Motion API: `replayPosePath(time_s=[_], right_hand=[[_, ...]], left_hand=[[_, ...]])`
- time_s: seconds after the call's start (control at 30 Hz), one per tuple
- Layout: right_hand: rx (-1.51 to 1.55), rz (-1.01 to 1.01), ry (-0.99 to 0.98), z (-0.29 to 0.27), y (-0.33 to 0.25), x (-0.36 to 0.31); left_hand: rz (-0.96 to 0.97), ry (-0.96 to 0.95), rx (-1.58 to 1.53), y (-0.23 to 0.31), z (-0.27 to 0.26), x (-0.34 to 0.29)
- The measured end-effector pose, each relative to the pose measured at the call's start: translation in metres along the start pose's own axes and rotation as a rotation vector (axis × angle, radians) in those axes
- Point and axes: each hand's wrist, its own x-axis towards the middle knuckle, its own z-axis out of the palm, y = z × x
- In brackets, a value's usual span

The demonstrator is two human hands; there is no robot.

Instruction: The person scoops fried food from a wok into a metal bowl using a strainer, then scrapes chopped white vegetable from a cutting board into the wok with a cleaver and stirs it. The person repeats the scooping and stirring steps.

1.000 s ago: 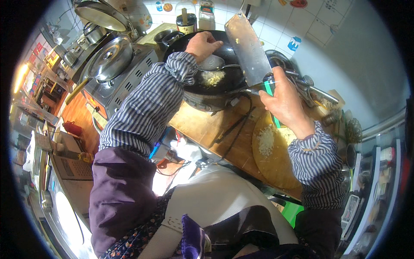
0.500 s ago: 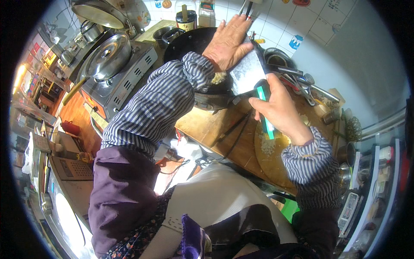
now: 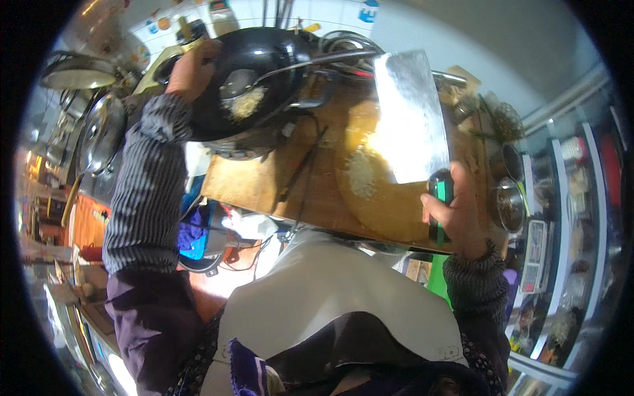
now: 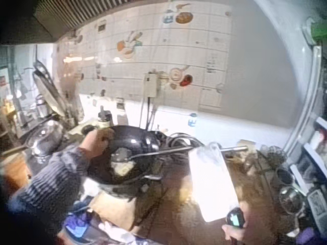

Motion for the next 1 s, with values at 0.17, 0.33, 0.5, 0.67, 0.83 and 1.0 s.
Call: replayPosePath(time_s=[0.17,0.33,0.5,0.67,0.83,1.0], right_hand=[[0.101,0.228,0.128,-0.026,0.064,-0.043],[0.199,0.21,0.148,-0.039,0.12,-0.069],[0.145,0.348,0.194,-0.058,0.158,-0.096],[-0.051,0.353,0.218,-0.08,0.17,-0.123],[-0.53,0.099,0.109,-0.097,0.161,-0.127],[-0.721,0.195,-0.038,-0.082,0.155,-0.123]], left_hand=[[0.164,0.394,0.143,0.046,-0.005,-0.013],[0.417,0.406,-0.254,0.137,0.025,-0.061],[0.216,-0.013,-0.391,0.215,0.095,-0.142],[-0.072,-0.395,-0.515,0.234,0.156,-0.209],[0.153,-0.428,-0.529,0.229,0.186,-0.242],[0.222,-0.34,-0.497,0.236,0.196,-0.254]])
